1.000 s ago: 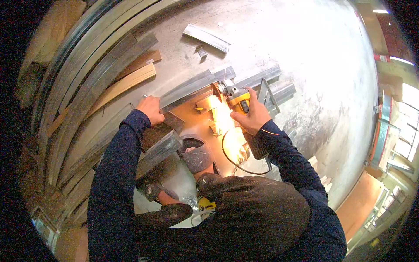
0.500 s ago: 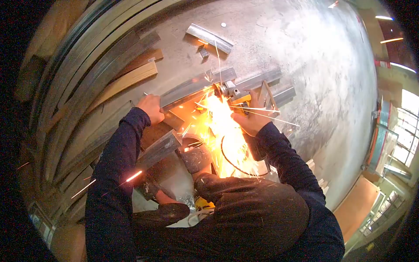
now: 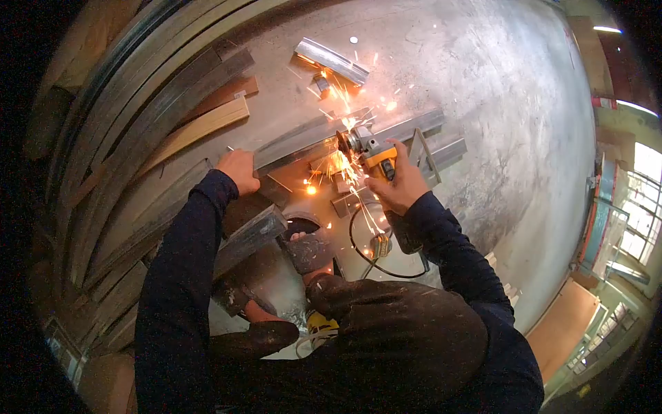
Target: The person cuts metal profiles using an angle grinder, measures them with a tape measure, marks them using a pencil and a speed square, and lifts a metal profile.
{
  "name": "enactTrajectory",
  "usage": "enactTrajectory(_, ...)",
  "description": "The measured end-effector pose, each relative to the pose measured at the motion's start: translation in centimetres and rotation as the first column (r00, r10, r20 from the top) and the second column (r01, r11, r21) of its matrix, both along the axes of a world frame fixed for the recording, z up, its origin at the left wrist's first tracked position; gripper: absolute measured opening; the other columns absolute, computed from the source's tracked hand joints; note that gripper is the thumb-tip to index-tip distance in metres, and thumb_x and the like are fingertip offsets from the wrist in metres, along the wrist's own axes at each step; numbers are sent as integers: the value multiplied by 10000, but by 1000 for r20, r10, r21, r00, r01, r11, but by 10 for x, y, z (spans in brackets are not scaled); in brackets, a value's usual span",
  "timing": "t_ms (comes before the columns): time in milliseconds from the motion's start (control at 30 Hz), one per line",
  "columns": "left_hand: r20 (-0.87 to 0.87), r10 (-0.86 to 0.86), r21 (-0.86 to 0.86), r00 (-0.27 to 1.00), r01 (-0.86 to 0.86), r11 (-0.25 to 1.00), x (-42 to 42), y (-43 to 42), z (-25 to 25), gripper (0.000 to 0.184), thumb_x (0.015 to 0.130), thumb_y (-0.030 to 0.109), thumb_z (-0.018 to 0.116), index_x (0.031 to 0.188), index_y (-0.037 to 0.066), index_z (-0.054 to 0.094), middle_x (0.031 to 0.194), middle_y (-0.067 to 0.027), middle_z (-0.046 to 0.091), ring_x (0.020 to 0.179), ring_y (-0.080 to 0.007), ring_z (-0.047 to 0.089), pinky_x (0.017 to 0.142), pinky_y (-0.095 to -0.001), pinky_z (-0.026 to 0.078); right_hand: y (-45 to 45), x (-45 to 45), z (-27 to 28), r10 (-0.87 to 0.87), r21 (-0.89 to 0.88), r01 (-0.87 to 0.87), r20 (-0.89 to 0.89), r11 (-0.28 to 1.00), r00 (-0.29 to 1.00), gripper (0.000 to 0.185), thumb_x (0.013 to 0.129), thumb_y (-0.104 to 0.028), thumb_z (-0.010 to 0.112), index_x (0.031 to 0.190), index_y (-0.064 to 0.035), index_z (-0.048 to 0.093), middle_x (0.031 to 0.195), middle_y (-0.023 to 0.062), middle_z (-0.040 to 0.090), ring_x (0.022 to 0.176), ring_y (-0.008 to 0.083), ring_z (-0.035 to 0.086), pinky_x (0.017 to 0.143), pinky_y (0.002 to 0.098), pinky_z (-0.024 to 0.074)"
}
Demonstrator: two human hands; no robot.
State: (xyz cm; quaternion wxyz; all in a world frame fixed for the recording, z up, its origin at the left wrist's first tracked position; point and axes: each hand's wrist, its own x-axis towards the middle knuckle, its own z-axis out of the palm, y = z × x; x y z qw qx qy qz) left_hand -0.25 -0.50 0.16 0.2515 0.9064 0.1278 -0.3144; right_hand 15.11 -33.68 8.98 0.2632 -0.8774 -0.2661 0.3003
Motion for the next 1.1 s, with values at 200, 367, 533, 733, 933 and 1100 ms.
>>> enactTrajectory(200,12,-18,-3,1000,18,1000,1,-1,4,337,682,233,668,871,-46,658,943,-291,651,921,-450,645,844,-487,536,5,1,4,-35,-69,35,3,997,999,908,813,-399,746,1455,-22,228,1059,303,653,998,473,650,874,459,512)
enactTrajectory(367,-37,9,-32,999,-10,999,3,-2,11,311,676,202,678,880,-33,665,937,-281,663,918,-445,654,832,-491,541,5,2,0,-15,-25,16,51,1000,999,935,807,-409,747,1458,5,217,1092,313,648,1019,472,646,885,463,510)
enactTrajectory(533,62,22,10,998,-23,1000,0,-5,11,266,701,181,687,853,-33,728,916,-289,693,903,-421,688,841,-461,563,2,3,-6,-29,-6,29,5,1000,1000,922,812,-378,754,1462,-4,216,1085,309,646,1025,482,638,892,464,506)
enactTrajectory(733,44,25,-9,999,-25,1000,2,-5,9,275,707,186,693,861,-40,726,927,-289,693,911,-420,687,839,-460,565,-9,7,-26,28,108,-34,60,994,998,874,819,-308,755,1454,-29,224,1100,283,644,1023,456,645,877,459,510)
enactTrajectory(933,2,10,-27,1000,-10,1000,5,-3,13,294,697,195,687,868,-41,732,900,-291,690,893,-427,686,835,-456,568,-1,3,-8,0,22,-1,39,1000,999,880,822,-337,756,1458,-67,213,1087,264,649,1005,437,652,862,464,512)
enactTrajectory(1100,19,2,-26,1000,-2,1000,5,-3,11,305,683,211,683,841,-45,733,872,-294,688,885,-431,686,836,-455,566,4,5,4,-13,-74,10,-33,997,999,908,810,-413,744,1452,-46,217,1040,270,661,976,451,659,865,452,516)
